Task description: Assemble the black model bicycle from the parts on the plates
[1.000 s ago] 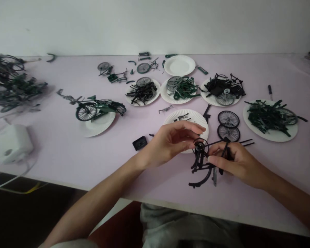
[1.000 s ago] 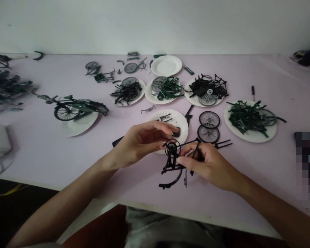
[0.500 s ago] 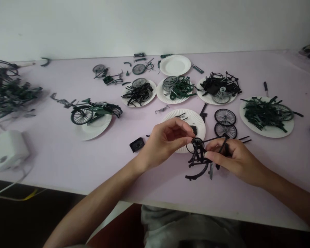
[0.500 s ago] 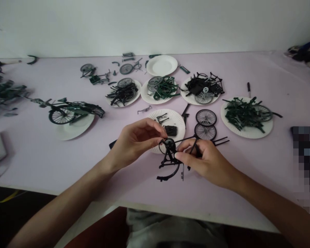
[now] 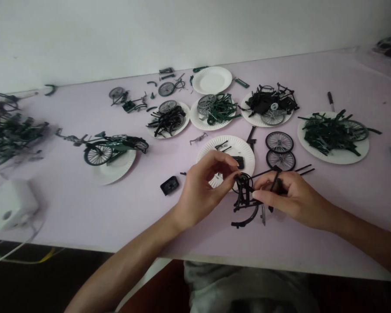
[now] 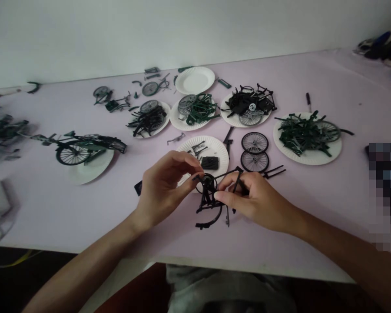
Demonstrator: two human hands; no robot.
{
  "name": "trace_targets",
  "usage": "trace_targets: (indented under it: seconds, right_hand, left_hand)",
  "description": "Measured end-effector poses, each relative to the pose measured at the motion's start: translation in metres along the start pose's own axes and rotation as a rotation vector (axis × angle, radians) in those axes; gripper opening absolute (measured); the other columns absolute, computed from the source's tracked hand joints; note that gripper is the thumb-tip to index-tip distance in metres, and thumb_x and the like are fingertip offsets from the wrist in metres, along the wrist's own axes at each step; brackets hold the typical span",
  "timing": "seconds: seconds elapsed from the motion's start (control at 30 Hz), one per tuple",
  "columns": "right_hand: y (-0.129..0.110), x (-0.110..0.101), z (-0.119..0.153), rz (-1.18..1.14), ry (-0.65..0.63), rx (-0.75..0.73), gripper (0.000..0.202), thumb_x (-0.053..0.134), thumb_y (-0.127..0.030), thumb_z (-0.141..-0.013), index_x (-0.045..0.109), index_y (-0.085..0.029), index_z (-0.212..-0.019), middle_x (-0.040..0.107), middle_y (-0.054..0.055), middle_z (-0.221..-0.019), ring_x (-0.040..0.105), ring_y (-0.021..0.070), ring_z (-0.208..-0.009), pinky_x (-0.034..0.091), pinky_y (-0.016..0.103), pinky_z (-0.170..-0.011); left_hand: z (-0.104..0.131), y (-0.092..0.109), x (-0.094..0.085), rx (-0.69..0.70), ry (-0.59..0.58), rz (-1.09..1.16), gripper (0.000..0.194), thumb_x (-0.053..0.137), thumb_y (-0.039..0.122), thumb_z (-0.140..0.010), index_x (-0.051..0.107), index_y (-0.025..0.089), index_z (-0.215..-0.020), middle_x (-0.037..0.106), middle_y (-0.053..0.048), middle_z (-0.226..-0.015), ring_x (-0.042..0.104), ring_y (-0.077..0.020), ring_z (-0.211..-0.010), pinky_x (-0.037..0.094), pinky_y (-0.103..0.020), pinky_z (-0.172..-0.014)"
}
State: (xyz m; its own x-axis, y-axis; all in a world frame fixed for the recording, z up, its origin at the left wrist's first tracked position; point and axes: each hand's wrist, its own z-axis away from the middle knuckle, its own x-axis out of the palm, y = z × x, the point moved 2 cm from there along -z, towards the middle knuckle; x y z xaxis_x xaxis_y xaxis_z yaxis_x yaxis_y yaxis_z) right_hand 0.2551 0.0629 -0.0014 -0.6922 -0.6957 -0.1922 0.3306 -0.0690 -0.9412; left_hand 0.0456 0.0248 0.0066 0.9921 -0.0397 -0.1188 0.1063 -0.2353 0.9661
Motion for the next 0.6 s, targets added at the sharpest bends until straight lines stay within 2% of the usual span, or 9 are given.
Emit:
trace_targets:
  seconds: [0.33, 0.47, 0.6]
  right_hand:
    - [-0.0001, -0.0003, -0.0007, -0.030, 0.033, -0.023, 0.023, 0.073, -0.045, -0.089, 0.075, -0.022, -0.091, 0.061, -0.001, -0.071, 0.049, 0.0128, -0.060, 0.036, 0.026, -0.053]
    - [-0.0014, 0.0006, -0.0005, -0.043, 0.029, -0.029, 0.025, 0.073, -0.046, -0.089, 0.075, -0.022, -0.090, 0.059, -0.001, -0.068, 0.048, 0.0119, -0.058, 0.036, 0.026, -0.052]
    - [-0.0017, 0.0013, -0.0015, -0.022, 0.039, -0.024, 0.025, 0.073, -0.048, -0.089, 0.076, -0.023, -0.091, 0.055, -0.003, -0.065, 0.044, 0.0110, -0.055, 0.034, 0.026, -0.050]
  left_hand:
    - [0.0011, -0.0011, 0.0001, 0.042, -0.048, 0.037, 0.023, 0.065, 0.010, -0.096, 0.051, 0.021, -0.110, 0.062, -0.003, -0.100, 0.062, -0.0128, -0.091, 0.055, -0.027, -0.084]
    - [0.0009, -0.0019, 0.0007, 0.068, -0.073, 0.015, 0.018, 0.060, 0.007, -0.097, 0.052, 0.021, -0.105, 0.059, -0.003, -0.100, 0.061, -0.0131, -0.095, 0.054, -0.028, -0.089]
    - [0.0008, 0.0001, -0.0013, 0.056, -0.088, 0.002, 0.017, 0.062, 0.010, -0.097, 0.055, 0.021, -0.109, 0.062, -0.005, -0.103, 0.063, -0.0145, -0.095, 0.055, -0.030, -0.089]
